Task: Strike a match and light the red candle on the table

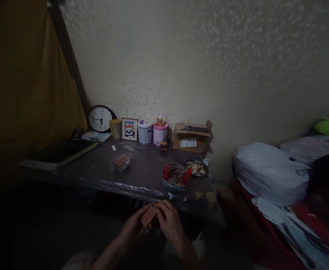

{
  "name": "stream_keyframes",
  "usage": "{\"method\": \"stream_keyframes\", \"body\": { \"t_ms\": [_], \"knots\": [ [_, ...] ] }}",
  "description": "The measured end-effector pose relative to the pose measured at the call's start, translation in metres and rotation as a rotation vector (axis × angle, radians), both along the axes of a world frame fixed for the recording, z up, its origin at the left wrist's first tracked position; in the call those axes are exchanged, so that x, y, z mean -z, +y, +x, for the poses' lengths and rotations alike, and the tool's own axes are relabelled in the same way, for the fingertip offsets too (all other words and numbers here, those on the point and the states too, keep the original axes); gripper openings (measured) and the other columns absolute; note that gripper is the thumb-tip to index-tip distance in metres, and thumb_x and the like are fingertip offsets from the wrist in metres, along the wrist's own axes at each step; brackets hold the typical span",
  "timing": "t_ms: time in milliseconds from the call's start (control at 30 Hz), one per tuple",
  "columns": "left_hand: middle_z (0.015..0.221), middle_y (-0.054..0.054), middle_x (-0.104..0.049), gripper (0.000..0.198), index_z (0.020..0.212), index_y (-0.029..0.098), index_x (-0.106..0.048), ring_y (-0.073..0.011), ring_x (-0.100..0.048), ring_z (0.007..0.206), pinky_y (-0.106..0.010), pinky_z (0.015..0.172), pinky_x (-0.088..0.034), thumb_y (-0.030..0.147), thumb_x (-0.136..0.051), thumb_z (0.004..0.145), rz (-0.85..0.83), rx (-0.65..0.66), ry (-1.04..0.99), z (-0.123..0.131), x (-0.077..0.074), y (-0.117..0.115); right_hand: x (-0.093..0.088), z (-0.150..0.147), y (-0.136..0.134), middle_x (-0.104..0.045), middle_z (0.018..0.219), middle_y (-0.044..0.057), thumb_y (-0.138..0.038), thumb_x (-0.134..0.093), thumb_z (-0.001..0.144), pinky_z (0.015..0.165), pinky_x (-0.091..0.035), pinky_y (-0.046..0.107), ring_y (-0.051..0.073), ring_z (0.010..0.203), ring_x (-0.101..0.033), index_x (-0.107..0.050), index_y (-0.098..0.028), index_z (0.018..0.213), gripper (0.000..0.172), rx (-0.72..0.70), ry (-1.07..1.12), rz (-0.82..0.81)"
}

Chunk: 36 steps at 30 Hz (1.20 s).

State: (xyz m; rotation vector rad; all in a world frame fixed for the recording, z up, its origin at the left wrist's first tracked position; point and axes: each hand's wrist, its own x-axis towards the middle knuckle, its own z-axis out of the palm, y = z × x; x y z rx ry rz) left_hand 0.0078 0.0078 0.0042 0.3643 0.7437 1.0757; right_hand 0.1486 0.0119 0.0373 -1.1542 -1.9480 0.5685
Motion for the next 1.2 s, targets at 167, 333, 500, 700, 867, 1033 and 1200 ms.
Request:
{"method": "stream_keyframes", "body": {
  "t_ms": [167,333,500,700,867,1033,1200],
  "knots": [
    [0.054,-0.001,-0.063,0.026,0.087,0.012,-0.068,-0.0104,-0.048,0.04,-0.021,0.038,-0.031,0.032,-0.058,0.073,0.144,-0.003,0.137,0.001,0.004,-0.001,-0.002,0.001,-0.002,-0.064,0.094,0.002,-0.022,-0.044,0.088,0.081,-0.047,0.027,0.016,0.09,-0.06,-0.064,-0.026,0.097,0.023,-0.03,-0.093,0.0],
    [0.057,-0.003,-0.065,0.029,0.091,0.013,-0.068,-0.011,-0.049,0.042,-0.021,0.04,-0.033,0.032,-0.056,0.073,0.214,0.037,0.236,-0.002,0.002,0.0,0.0,0.0,-0.003,-0.062,0.089,0.002,-0.021,-0.044,0.087,0.078,-0.047,0.026,0.015,0.084,-0.06,-0.064,-0.024,0.086,0.02,-0.01,-0.144,0.017],
    [0.054,-0.002,-0.064,0.027,0.086,0.013,-0.069,-0.0112,-0.049,0.041,-0.021,0.04,-0.034,0.031,-0.054,0.073,0.266,0.066,0.31,-0.004,0.007,0.004,-0.001,0.0,-0.004,-0.061,0.089,0.001,-0.019,-0.045,0.088,0.078,-0.046,0.024,0.015,0.084,-0.059,-0.062,-0.024,0.09,0.018,-0.024,-0.173,0.012],
    [0.045,0.0,-0.06,0.031,0.089,0.013,-0.069,-0.0129,-0.049,0.038,-0.022,0.039,-0.033,0.036,-0.053,0.074,0.289,0.101,0.338,-0.003,0.021,0.011,-0.001,0.001,-0.004,-0.06,0.087,0.0,-0.018,-0.046,0.087,0.076,-0.046,0.024,0.014,0.082,-0.059,-0.06,-0.024,0.084,0.016,-0.02,-0.178,-0.001],
    [0.044,0.0,-0.058,0.032,0.086,0.015,-0.07,-0.0143,-0.048,0.039,-0.024,0.041,-0.033,0.038,-0.052,0.075,0.315,0.112,0.371,-0.003,0.031,0.012,0.001,0.001,-0.005,-0.06,0.092,0.0,-0.017,-0.045,0.087,0.077,-0.045,0.024,0.014,0.085,-0.059,-0.061,-0.026,0.095,0.02,-0.051,-0.199,0.003],
    [0.05,0.0,-0.06,0.036,0.091,0.015,-0.067,-0.0138,-0.049,0.04,-0.024,0.042,-0.033,0.043,-0.052,0.072,0.333,0.13,0.405,-0.004,0.029,0.013,0.005,0.002,-0.003,-0.059,0.089,0.0,-0.015,-0.046,0.086,0.076,-0.044,0.023,0.014,0.083,-0.058,-0.059,-0.023,0.084,0.016,-0.041,-0.196,0.005],
    [0.059,0.0,-0.063,0.04,0.089,0.015,-0.066,-0.0123,-0.049,0.044,-0.023,0.044,-0.035,0.046,-0.052,0.069,0.355,0.146,0.43,-0.004,0.02,0.012,0.007,0.002,-0.002,-0.058,0.088,0.0,-0.014,-0.048,0.084,0.075,-0.043,0.023,0.014,0.082,-0.058,-0.057,-0.023,0.082,0.013,-0.055,-0.206,-0.005]
  ]
}}
